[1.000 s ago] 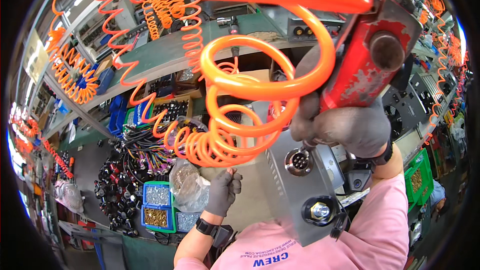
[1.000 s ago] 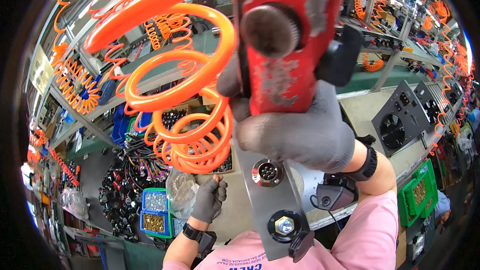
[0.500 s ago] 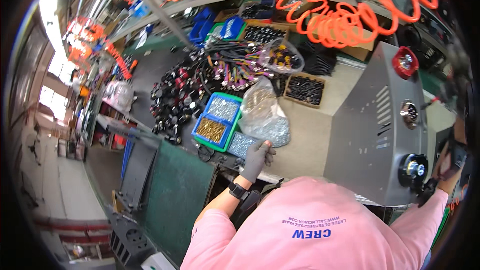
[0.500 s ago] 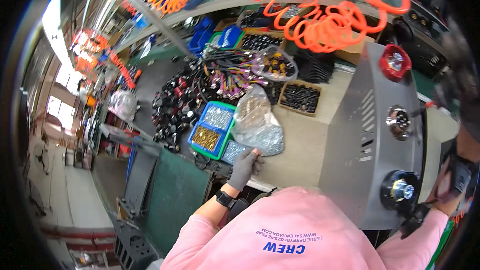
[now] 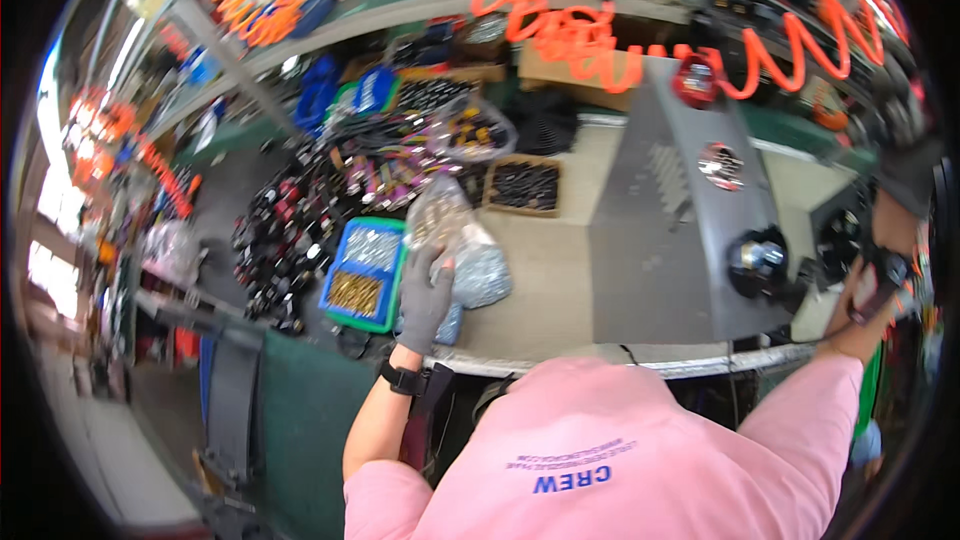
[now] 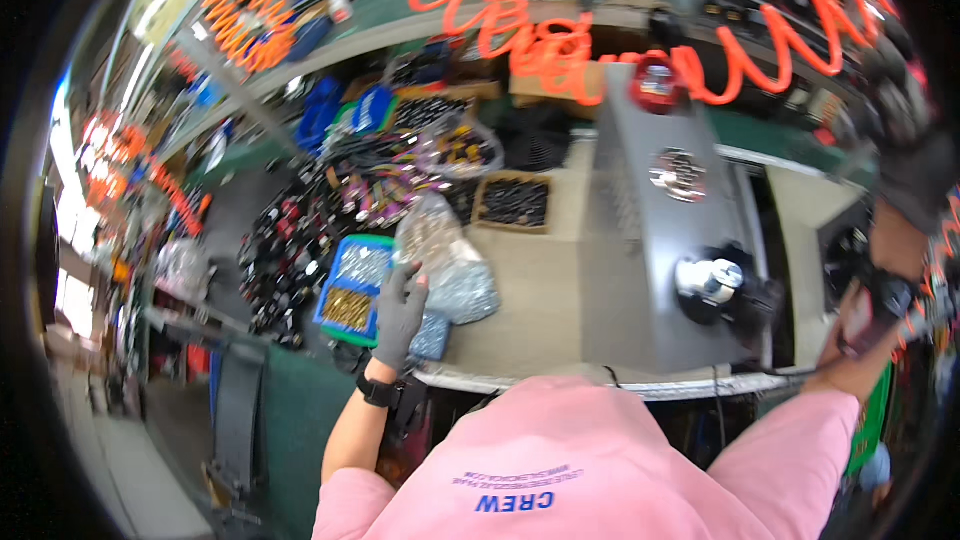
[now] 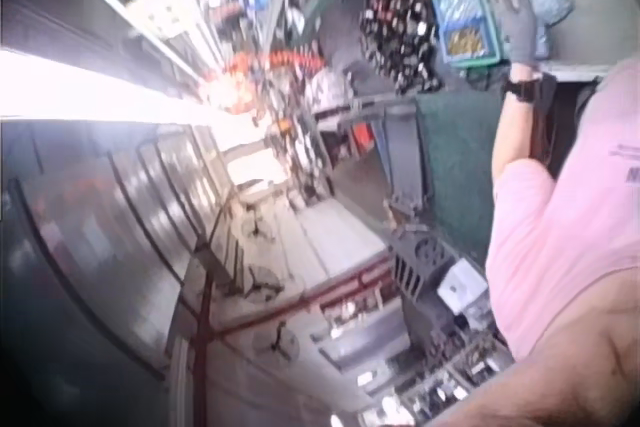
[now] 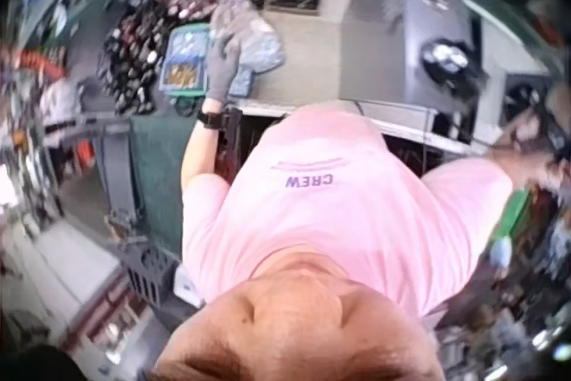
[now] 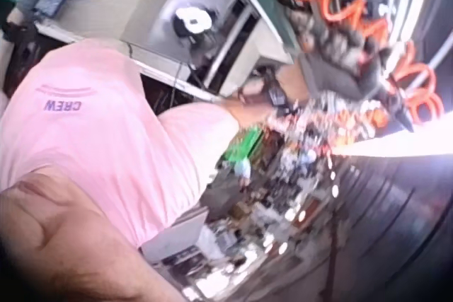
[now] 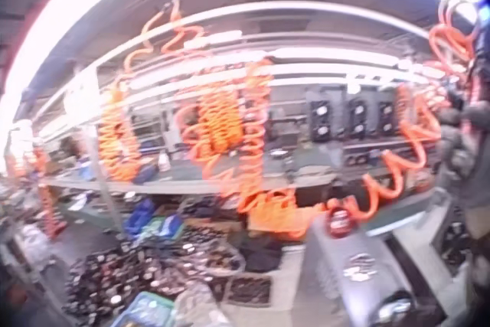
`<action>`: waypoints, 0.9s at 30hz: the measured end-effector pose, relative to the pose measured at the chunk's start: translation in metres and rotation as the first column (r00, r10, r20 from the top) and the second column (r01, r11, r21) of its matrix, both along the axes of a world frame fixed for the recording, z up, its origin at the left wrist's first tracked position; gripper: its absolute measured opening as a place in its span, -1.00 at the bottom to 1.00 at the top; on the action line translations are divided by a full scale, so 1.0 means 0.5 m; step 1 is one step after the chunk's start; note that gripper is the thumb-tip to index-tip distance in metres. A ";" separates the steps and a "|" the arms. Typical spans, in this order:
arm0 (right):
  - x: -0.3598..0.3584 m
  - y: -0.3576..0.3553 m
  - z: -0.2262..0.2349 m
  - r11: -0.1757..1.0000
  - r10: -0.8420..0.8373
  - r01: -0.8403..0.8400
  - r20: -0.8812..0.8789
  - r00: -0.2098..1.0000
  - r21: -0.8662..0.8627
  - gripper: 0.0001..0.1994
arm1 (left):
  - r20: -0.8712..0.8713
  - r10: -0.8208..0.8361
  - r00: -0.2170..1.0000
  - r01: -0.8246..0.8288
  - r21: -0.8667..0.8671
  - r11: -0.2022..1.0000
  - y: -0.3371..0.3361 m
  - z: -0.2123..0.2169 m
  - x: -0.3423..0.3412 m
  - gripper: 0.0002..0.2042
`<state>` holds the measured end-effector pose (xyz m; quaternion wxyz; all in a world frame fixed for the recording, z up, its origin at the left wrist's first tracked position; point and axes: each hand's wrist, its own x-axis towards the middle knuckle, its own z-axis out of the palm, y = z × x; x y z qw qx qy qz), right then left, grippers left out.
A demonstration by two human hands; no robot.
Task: Assembling an industrial electronic housing by installing a fan, internal wiring, and components using air tools and glue.
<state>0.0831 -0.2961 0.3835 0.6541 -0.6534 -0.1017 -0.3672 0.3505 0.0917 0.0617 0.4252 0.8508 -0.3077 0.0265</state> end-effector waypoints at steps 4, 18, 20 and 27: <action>-0.118 -0.076 -0.004 0.978 -0.207 0.183 0.334 0.920 0.102 -0.67 | 0.309 -0.646 0.698 0.710 -0.185 0.679 -0.246 0.286 -0.143 -0.65; -0.247 0.044 -0.050 0.731 -0.682 0.682 0.021 0.731 0.003 -0.66 | -0.145 -0.809 0.569 0.709 -0.412 0.573 -0.185 0.418 -0.142 -0.54; -0.278 0.032 -0.061 0.500 -0.852 0.851 0.085 0.517 -0.164 -0.64 | -0.131 -0.528 0.839 0.487 -0.252 0.836 -0.135 0.423 -0.108 -0.55; -0.283 0.163 -0.084 0.858 -0.484 0.500 -0.140 0.864 0.120 -0.43 | -0.679 -0.355 0.642 0.361 -0.139 0.922 0.010 0.407 0.004 -0.15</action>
